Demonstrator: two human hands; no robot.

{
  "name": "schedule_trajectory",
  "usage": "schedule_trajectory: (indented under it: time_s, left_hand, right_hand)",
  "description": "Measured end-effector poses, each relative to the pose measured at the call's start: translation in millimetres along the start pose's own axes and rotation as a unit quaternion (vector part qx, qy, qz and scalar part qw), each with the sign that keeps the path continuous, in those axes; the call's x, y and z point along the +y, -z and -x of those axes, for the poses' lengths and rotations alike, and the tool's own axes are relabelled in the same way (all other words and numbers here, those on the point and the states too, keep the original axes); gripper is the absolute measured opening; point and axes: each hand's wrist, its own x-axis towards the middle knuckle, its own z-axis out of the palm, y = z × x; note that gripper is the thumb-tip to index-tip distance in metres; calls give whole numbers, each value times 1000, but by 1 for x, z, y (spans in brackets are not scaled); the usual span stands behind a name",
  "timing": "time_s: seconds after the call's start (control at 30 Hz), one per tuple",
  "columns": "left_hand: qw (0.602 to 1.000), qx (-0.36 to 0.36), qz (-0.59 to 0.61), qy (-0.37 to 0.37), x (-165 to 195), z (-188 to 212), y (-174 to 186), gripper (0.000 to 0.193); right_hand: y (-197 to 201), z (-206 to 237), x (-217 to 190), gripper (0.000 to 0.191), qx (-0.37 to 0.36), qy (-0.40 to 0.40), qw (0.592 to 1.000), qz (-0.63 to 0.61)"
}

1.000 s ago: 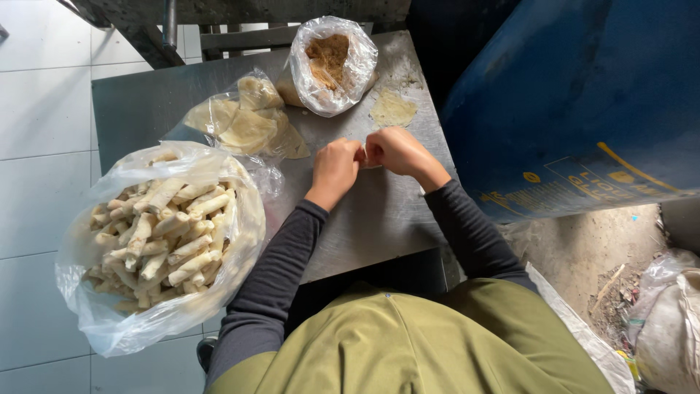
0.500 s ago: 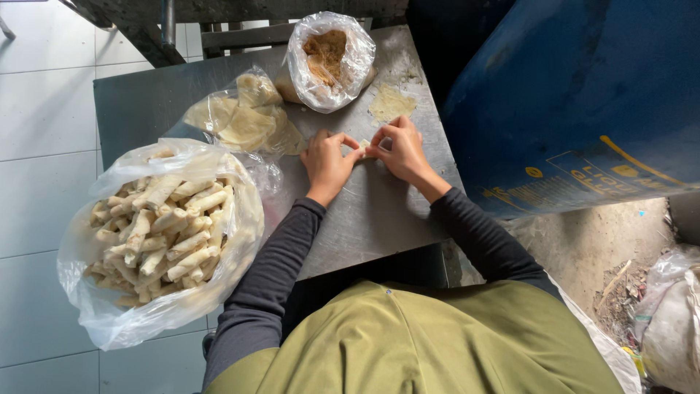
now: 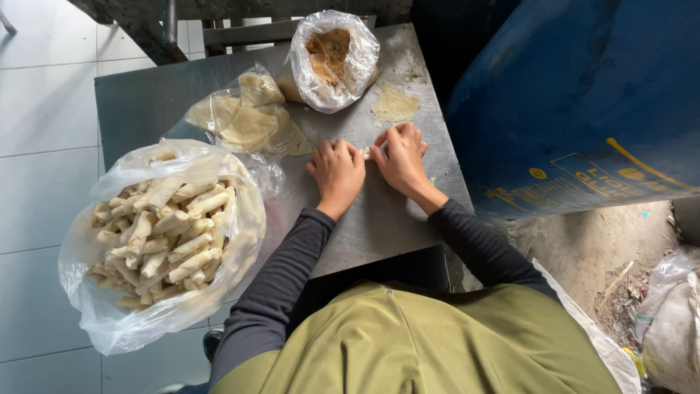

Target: The person takes thin dough wrappers from the table, spoons brown filling by hand from a plastic-lined bag, folds and rolls each wrapper into a filled roll, and places the finished rolls into a large plastic bag of completed rolls on the stainless steel table.

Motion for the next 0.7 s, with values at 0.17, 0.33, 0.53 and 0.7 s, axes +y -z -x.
schedule_trajectory:
  time_s: [0.17,0.33,0.53,0.7]
  left_hand:
    - [996,65,-66,-8,10,-28,-5,18]
    - [995,87,-26,-27,-1,-43,2,19]
    - [993,104,48,-17,-21,-16,12,13]
    - [986,89,138,14,-23,1,4,16]
  right_hand:
    - [-9,-32,-18,28,37,17,998,51]
    - [0,-46,-3,21,-37,46,998,11]
    - [3,-30,-13,18,-19,192,981,6]
    - [13,-21,-96,18,58,340,933,-99]
